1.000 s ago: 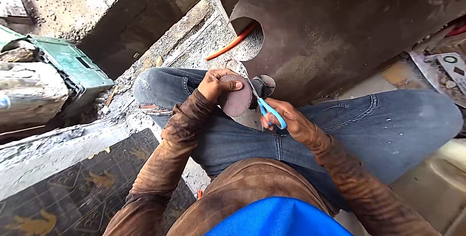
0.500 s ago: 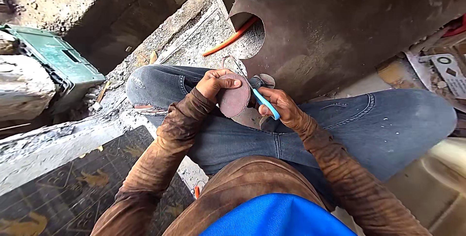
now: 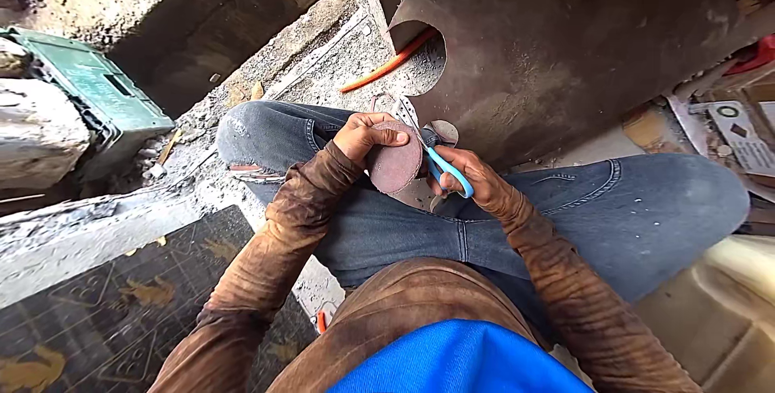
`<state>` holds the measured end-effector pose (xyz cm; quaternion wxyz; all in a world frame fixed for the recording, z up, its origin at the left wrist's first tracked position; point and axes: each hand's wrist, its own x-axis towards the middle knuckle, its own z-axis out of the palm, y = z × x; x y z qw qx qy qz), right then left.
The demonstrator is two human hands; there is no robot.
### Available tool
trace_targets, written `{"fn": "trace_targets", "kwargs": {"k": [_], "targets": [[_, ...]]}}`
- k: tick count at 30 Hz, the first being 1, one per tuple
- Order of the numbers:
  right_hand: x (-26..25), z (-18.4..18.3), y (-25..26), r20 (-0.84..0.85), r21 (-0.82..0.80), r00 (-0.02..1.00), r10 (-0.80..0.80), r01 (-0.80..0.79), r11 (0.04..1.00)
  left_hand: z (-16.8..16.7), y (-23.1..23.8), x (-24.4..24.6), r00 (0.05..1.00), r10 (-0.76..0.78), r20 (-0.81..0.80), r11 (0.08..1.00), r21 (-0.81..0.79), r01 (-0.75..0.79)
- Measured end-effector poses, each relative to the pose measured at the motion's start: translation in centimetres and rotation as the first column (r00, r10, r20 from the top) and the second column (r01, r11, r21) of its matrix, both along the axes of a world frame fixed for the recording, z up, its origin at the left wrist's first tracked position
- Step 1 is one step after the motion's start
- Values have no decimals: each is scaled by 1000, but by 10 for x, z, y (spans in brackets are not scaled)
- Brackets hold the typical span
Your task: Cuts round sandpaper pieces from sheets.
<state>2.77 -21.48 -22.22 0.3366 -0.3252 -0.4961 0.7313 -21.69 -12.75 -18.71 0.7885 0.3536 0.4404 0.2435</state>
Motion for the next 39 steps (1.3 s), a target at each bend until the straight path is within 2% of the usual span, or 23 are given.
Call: {"fn": "trace_targets", "kwargs": {"k": [5,9,13,16,20,22,25,27,28,30,32,33,35,37,39], "targets": [[-1,1,-2,15,45,1000,-25,24,999,3,-3,0,1000,-9,-11,1000,13,9],[-4,1,-6,20,33,994,-104,104,994,-1,-6,-4,999,-35,-5,999,33,35],[-2,5,-6,174,122,963,-205,185,975,-1,-2,-2,1000,-1,-2,1000,21,1],[0,4,-4,183,141,968,-173,148,979,1,2,1,1000,25,-12,1000,-2,-25],[1,1,-2,-30,0,1000,7,-7,1000,1,1,3,1000,12,-13,1000,-4,-12],[0,2,0,-84,-16,996,42,-43,999,2,1,2,1000,3,8,1000,-6,-3],[-4,8,2,-2,1,1000,-30,30,1000,3,3,-1,1000,-7,26,1000,-26,8],[-8,10,1,87,-54,991,-103,108,993,1,4,-3,1000,16,-11,1000,-11,-16],[-7,9,1,49,-122,994,-99,104,987,1,3,-2,998,49,-37,999,19,-48],[1,5,1,-141,-291,990,-31,-11,957,0,2,1,984,167,-58,975,161,-155],[9,2,-2,-263,-364,964,-49,-52,930,6,-1,2,936,337,-100,908,297,-295],[13,2,-2,-255,-358,961,-104,7,934,9,0,6,899,426,-98,866,333,-374],[12,12,1,-90,-273,947,-309,275,922,22,-5,11,875,472,-110,827,400,-395],[5,24,3,138,-76,840,-525,537,840,35,-11,14,899,419,-124,846,413,-338],[3,35,3,203,75,748,-632,632,771,44,-12,20,910,398,-117,862,387,-328]]}}
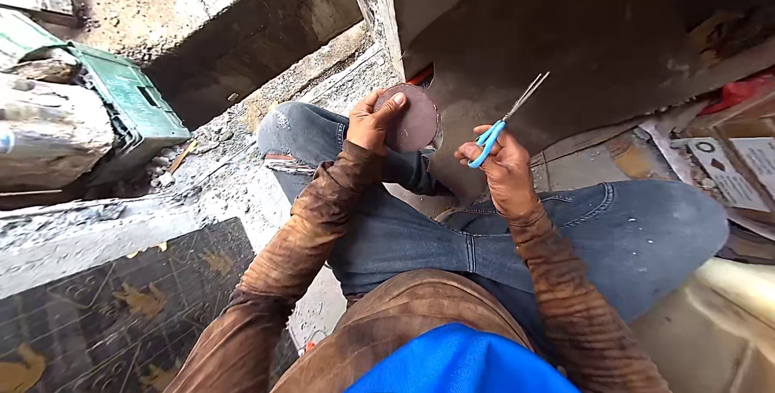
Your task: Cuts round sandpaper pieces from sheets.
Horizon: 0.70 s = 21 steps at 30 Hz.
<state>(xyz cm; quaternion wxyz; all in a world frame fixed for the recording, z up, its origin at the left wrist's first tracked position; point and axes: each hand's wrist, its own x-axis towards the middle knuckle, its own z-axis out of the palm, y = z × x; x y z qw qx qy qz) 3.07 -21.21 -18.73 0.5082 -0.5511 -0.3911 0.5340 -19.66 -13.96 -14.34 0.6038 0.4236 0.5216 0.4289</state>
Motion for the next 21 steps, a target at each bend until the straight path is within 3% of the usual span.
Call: {"fn": "trace_targets", "kwargs": {"k": [4,9,12,17,21], "targets": [[-3,30,-1,72,184,992,-107,92,979,5,1,15,993,-4,117,1000,-9,5],[1,54,-5,142,362,950,-280,213,907,19,10,57,923,-5,384,1000,-9,9],[12,64,-12,160,423,914,-372,277,863,30,5,76,883,-94,460,994,-8,110],[45,86,-34,-7,405,903,-430,396,824,37,-13,107,774,-344,531,923,40,383],[58,94,-56,-123,366,882,-454,466,806,38,-41,125,836,-324,442,891,-155,427]]}}
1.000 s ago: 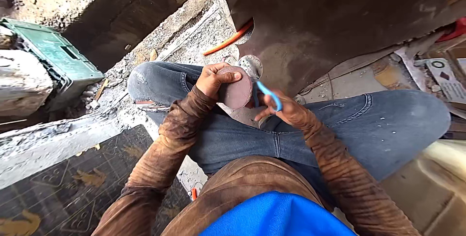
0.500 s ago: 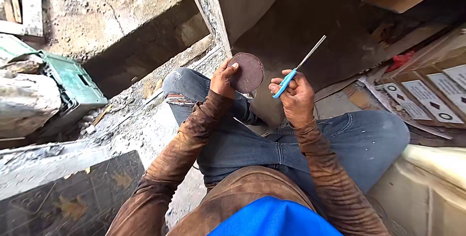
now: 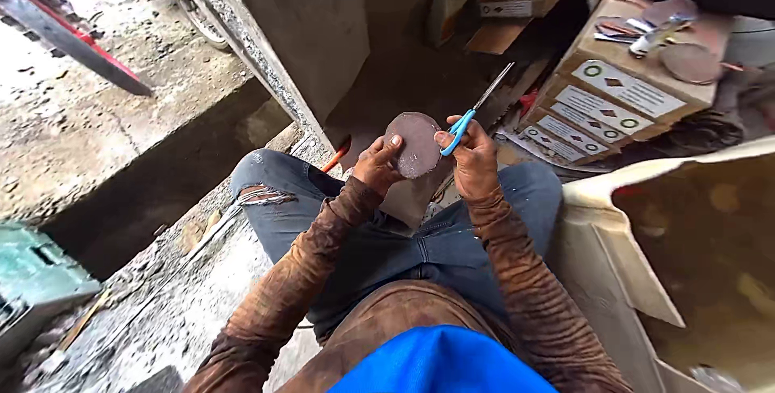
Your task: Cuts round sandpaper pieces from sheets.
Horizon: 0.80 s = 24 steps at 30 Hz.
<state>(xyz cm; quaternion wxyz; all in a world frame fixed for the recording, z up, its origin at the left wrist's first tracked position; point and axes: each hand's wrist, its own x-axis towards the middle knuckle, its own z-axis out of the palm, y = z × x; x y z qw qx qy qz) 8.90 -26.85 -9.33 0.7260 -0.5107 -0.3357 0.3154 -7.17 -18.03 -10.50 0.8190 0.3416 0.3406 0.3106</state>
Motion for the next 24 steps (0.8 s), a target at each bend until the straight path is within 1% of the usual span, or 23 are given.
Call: {"fn": "trace_targets", "kwargs": {"k": [2,3,5,8,9,10,11,13,15,17,19,21,22,24], "targets": [[0,-2,-9,-11,5,1000,17,-17,1000,0,-16,0,1000,-11,-13,999,-31,11],[-3,-6,-12,-41,9,998,37,-37,999,-1,-22,-3,1000,-18,-3,999,-39,18],[-13,-13,-19,-171,5,983,65,-65,998,-6,-31,-10,998,-55,34,998,-33,56],[-16,-14,-26,-339,7,939,56,-57,998,-9,-34,-10,986,-123,110,992,20,122],[-15,-13,-28,-366,21,929,50,-45,999,-8,-33,-10,979,-159,126,987,52,153],[-13,-13,-30,-355,29,935,22,-13,1000,-6,-31,-9,975,-185,127,981,86,175],[-10,-12,-32,-294,29,955,-34,44,999,-5,-28,-8,973,-203,112,975,114,190],[6,-10,-38,-69,55,985,-160,164,985,-5,-19,-3,981,-189,53,976,118,182],[26,-6,-48,78,118,960,-270,260,958,-8,-13,1,991,-132,-19,987,86,133],[47,1,-60,125,172,926,-357,335,927,-10,-10,4,995,-56,-83,996,63,61],[68,8,-71,150,233,901,-408,368,900,-14,-6,6,992,44,-119,998,41,-39],[85,12,-77,181,269,876,-448,394,879,-18,2,4,984,107,-141,994,-4,-109],[91,13,-79,201,268,857,-475,418,868,-20,5,3,982,119,-148,992,-13,-122],[102,16,-82,257,261,801,-540,481,837,-16,9,5,983,104,-149,994,33,-100]]}}
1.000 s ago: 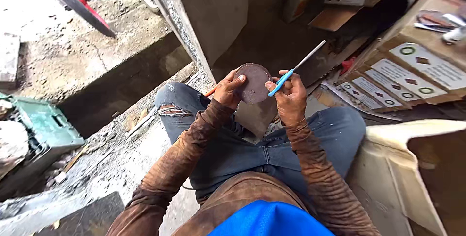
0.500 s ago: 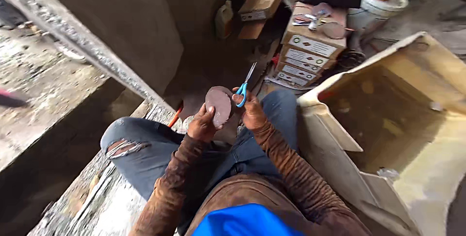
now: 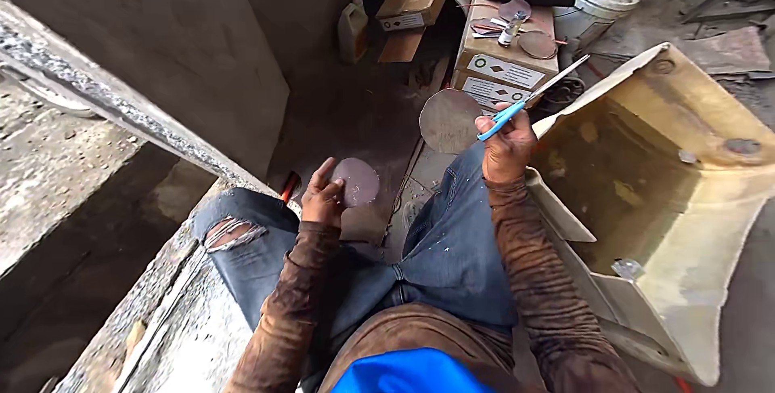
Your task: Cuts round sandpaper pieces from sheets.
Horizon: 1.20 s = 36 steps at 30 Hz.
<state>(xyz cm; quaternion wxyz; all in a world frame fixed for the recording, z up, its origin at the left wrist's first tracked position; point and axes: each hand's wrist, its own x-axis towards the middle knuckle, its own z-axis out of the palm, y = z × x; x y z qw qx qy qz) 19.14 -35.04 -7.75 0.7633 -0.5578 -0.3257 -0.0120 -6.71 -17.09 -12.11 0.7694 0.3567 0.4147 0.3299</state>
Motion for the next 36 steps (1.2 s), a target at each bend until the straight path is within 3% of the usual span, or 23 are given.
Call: {"fn": "trace_targets", "kwargs": {"k": [5,12,17,24,31,36], "targets": [[25,0,1,43,-1,997,-71,71,997,15,2,18,997,-75,-18,985,152,77],[68,-22,-4,-92,92,985,-143,151,984,33,21,55,977,-207,-58,909,359,214],[80,-43,-11,-194,139,946,-260,288,947,39,32,110,957,-276,-95,839,462,288],[89,-53,-25,-381,110,862,-335,402,909,70,8,273,906,-410,-102,787,463,408],[93,-50,-21,-423,88,843,-332,403,911,122,-31,454,673,-737,-63,575,465,673],[97,-49,-20,-423,98,850,-314,387,917,110,-53,551,644,-764,-22,583,405,705]]}}
